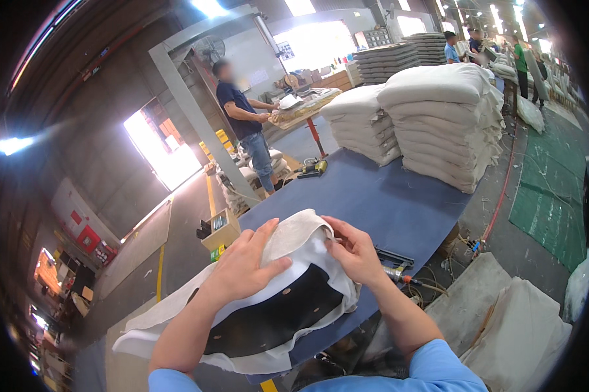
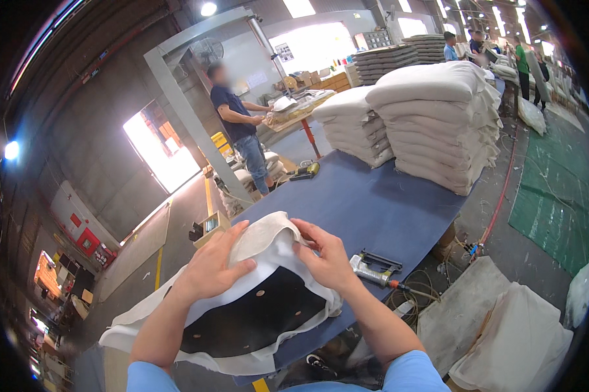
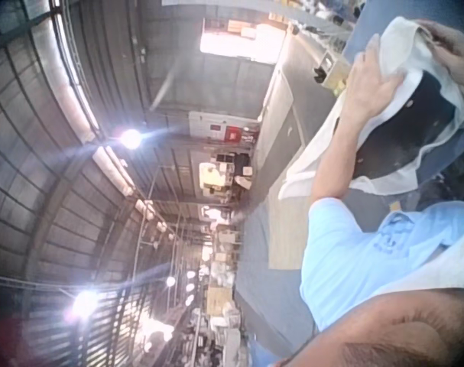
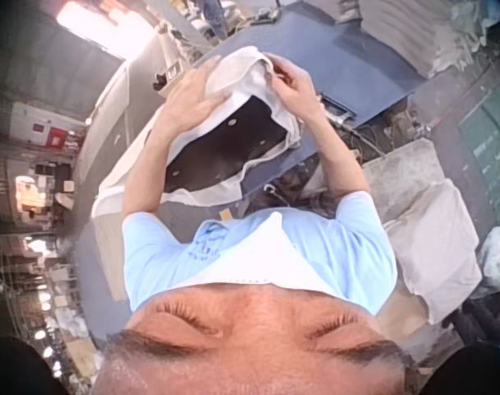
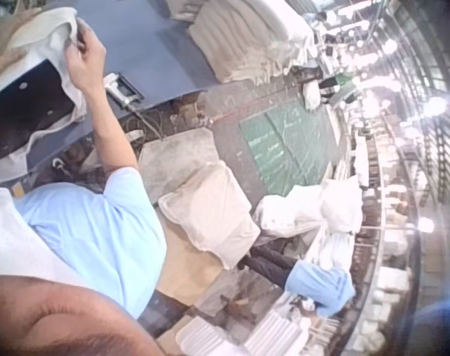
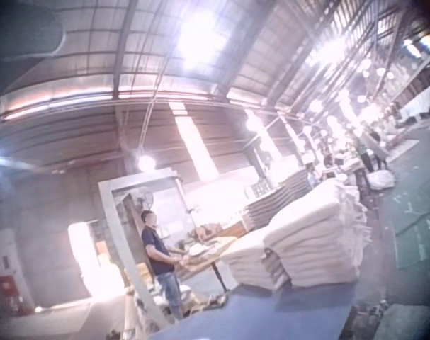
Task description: The person folds a white fabric cover over a black cushion base and secures the edges using a staple gun. The person repeatedly folds the fabric, aligns it, and staples it to the base while working at a blue table in a warehouse.
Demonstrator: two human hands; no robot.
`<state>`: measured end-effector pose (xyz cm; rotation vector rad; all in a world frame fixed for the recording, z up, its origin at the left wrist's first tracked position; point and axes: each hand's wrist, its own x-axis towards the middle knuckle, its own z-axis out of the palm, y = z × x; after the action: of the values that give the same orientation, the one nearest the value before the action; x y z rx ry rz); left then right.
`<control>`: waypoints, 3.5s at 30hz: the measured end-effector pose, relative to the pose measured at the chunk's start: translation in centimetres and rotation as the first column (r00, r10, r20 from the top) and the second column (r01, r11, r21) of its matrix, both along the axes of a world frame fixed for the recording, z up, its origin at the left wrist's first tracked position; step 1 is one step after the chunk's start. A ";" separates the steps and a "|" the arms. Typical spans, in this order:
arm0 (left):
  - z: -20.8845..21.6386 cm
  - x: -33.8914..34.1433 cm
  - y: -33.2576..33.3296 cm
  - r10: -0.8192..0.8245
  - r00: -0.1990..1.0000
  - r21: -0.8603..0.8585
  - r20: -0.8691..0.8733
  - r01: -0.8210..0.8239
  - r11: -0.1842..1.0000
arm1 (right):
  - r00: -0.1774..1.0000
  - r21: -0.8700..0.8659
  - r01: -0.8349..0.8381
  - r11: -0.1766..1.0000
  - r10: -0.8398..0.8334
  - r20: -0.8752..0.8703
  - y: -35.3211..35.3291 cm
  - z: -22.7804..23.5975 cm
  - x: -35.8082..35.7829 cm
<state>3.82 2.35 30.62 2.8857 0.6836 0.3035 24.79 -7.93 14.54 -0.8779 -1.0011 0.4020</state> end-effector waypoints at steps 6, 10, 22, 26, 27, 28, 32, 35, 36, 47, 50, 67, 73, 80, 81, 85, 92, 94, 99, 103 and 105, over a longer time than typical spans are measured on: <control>0.7 1.0 2.4 -0.142 0.977 0.131 0.157 0.122 0.984 | 0.939 -0.078 0.325 0.942 -0.312 0.148 1.6 1.2 -1.8; 1.9 3.8 2.8 -0.135 0.983 0.173 0.128 0.112 0.979 | 0.882 0.075 0.429 0.900 -0.436 0.179 3.3 1.8 -2.7; -0.8 4.3 5.9 -0.159 0.836 0.096 0.525 0.128 0.987 | 0.904 0.104 0.415 0.904 -0.396 -0.164 8.5 3.4 -4.6; -0.9 3.5 7.0 -0.031 0.796 -0.181 0.605 0.175 0.968 | 0.919 0.161 0.359 0.919 -0.318 -0.233 10.2 3.8 -5.0; -1.1 3.2 7.5 -0.006 0.782 -0.243 0.623 0.201 0.949 | 0.924 0.186 0.333 0.924 -0.282 -0.258 10.5 4.0 -5.2; -1.1 2.9 7.9 0.011 0.785 -0.293 0.619 0.218 0.931 | 0.920 0.214 0.333 0.918 -0.266 -0.288 10.8 4.1 -5.5; -0.5 2.4 9.8 0.045 0.827 -0.495 0.560 0.291 0.819 | 0.907 0.256 0.333 0.908 -0.234 -0.350 11.5 4.1 -5.8; 0.0 3.3 9.4 0.063 0.852 -0.580 0.519 0.297 0.758 | 0.915 0.252 0.318 0.914 -0.225 -0.335 12.2 3.8 -5.1; 0.2 3.7 9.0 0.073 0.857 -0.599 0.511 0.293 0.745 | 0.919 0.252 0.313 0.916 -0.224 -0.326 12.3 3.7 -4.8; -0.5 4.3 11.3 0.268 0.848 -0.820 0.457 0.285 0.496 | 0.978 0.013 -0.029 0.999 0.031 -0.208 11.8 3.7 0.5; -0.9 4.3 11.9 0.355 0.806 -0.832 0.473 0.277 0.480 | 0.995 -0.021 -0.013 1.000 0.011 -0.094 11.0 5.1 0.2; -0.8 3.8 11.4 0.188 0.921 -0.783 0.341 0.168 0.599 | 0.996 0.029 -0.080 0.996 0.081 -0.029 10.7 7.2 -0.2; -0.8 3.9 10.8 0.331 0.827 -0.846 0.454 0.283 0.452 | 0.994 0.083 -0.064 0.995 0.071 -0.082 10.1 7.1 -0.2; -0.9 4.8 10.6 0.363 0.835 -0.887 0.414 0.280 0.368 | 0.902 0.137 0.111 0.984 -0.158 0.403 8.5 7.7 1.4; -0.9 5.0 10.6 0.366 0.838 -0.891 0.405 0.272 0.363 | 0.856 0.179 0.128 0.976 -0.200 0.477 8.3 8.0 1.8; -0.8 5.4 10.2 0.382 0.834 -0.891 0.398 0.253 0.377 | 0.741 0.155 0.125 0.980 -0.196 0.642 7.8 9.1 3.2; -0.8 5.3 10.0 0.382 0.827 -0.894 0.412 0.288 0.342 | 0.631 0.095 0.074 0.993 -0.121 0.766 7.8 10.1 4.5; -0.8 5.3 9.9 0.382 0.826 -0.894 0.414 0.292 0.340 | 0.597 0.093 0.066 0.994 -0.114 0.794 7.8 10.4 4.6; -0.9 5.3 9.9 0.357 0.829 -0.888 0.431 0.319 0.331 | 0.536 0.097 0.044 0.994 -0.105 0.837 7.7 11.1 4.7; -0.7 5.4 9.7 0.362 0.837 -0.895 0.410 0.292 0.338 | 0.511 0.077 0.047 0.996 -0.090 0.855 7.7 11.3 5.1; -0.7 5.3 9.8 0.356 0.839 -0.893 0.412 0.293 0.343 | 0.500 0.090 0.042 0.995 -0.099 0.860 7.8 11.4 5.1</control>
<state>9.13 12.12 29.88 1.4890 0.5196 0.4992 29.85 -0.12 25.90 -1.0839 -1.9026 -0.2111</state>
